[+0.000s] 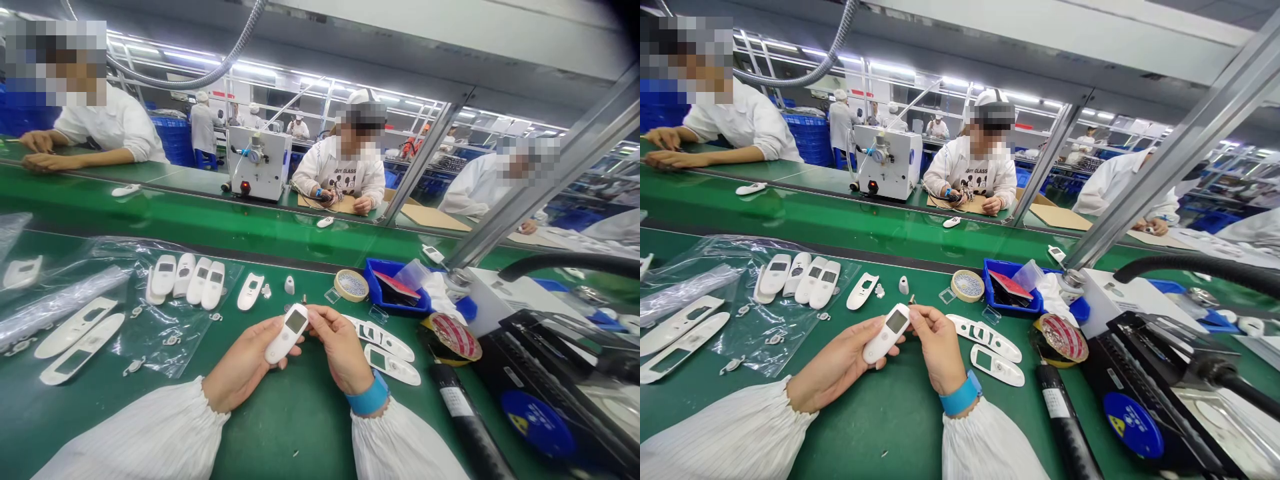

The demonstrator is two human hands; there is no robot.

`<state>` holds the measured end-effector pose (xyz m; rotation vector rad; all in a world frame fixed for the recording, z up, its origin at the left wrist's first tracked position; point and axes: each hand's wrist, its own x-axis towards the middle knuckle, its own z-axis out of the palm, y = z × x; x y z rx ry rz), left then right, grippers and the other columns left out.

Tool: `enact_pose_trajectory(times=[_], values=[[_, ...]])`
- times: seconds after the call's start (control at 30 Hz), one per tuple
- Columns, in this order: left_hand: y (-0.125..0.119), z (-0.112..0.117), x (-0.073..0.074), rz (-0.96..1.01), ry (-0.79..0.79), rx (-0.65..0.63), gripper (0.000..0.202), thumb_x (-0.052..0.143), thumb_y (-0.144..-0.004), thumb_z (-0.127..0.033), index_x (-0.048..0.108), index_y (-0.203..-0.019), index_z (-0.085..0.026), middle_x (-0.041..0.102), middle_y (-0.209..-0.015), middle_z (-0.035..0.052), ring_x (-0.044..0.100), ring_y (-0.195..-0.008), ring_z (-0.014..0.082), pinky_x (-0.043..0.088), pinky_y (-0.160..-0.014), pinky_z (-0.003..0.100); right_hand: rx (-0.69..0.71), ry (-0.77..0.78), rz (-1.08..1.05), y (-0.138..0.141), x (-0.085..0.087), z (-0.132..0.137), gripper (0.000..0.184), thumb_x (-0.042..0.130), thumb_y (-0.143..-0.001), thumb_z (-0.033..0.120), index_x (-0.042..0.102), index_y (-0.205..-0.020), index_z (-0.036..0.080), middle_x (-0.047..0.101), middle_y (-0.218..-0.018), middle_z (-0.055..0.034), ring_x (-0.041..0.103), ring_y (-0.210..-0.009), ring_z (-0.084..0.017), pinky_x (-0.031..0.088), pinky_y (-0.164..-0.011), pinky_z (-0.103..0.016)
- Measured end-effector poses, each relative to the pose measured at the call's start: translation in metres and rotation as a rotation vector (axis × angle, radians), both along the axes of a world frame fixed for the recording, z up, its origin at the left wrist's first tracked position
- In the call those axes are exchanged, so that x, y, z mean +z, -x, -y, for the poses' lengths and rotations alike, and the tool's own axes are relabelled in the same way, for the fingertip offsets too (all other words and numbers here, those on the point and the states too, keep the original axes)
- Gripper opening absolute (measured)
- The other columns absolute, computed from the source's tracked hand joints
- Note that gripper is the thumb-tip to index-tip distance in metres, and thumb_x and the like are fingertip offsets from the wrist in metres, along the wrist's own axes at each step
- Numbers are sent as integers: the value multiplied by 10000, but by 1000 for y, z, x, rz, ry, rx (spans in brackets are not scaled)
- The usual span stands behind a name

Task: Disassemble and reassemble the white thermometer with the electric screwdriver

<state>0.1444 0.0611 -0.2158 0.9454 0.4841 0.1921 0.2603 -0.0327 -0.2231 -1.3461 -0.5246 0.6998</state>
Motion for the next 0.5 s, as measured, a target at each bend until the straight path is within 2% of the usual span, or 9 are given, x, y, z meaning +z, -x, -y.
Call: enact_pose_trajectory(times=[0.17,0.33,0.43,0.5], values=[[-1,1,-1,-18,33,-16,378,518,-823,-340,540,-1141,-138,611,-1002,141,584,-755,168,417,-539,216,-41,-34,8,1,-3,-1,270,634,-692,403,658,-820,167,661,-779,-40,576,-705,-149,480,-708,-318],[-1,2,5,42,94,-53,402,512,-829,-323,502,-1199,-168,597,-1054,138,581,-782,168,408,-560,220,-3,-121,-21,-1,-3,0,257,609,-728,392,636,-868,177,657,-871,-42,585,-779,-154,464,-770,-320],[0,1,7,85,-20,-47,411,507,-831,-333,500,-1212,-179,597,-1053,122,546,-756,142,381,-551,216,29,-152,-33,-1,-4,1,267,600,-741,394,624,-895,178,648,-866,-38,572,-736,-137,454,-757,-312],[0,1,6,62,-223,2,404,514,-824,-353,522,-1197,-200,606,-1042,94,531,-778,144,374,-570,221,26,-139,-28,-1,-5,1,281,603,-741,391,614,-934,187,646,-870,-32,570,-745,-131,443,-759,-300]])
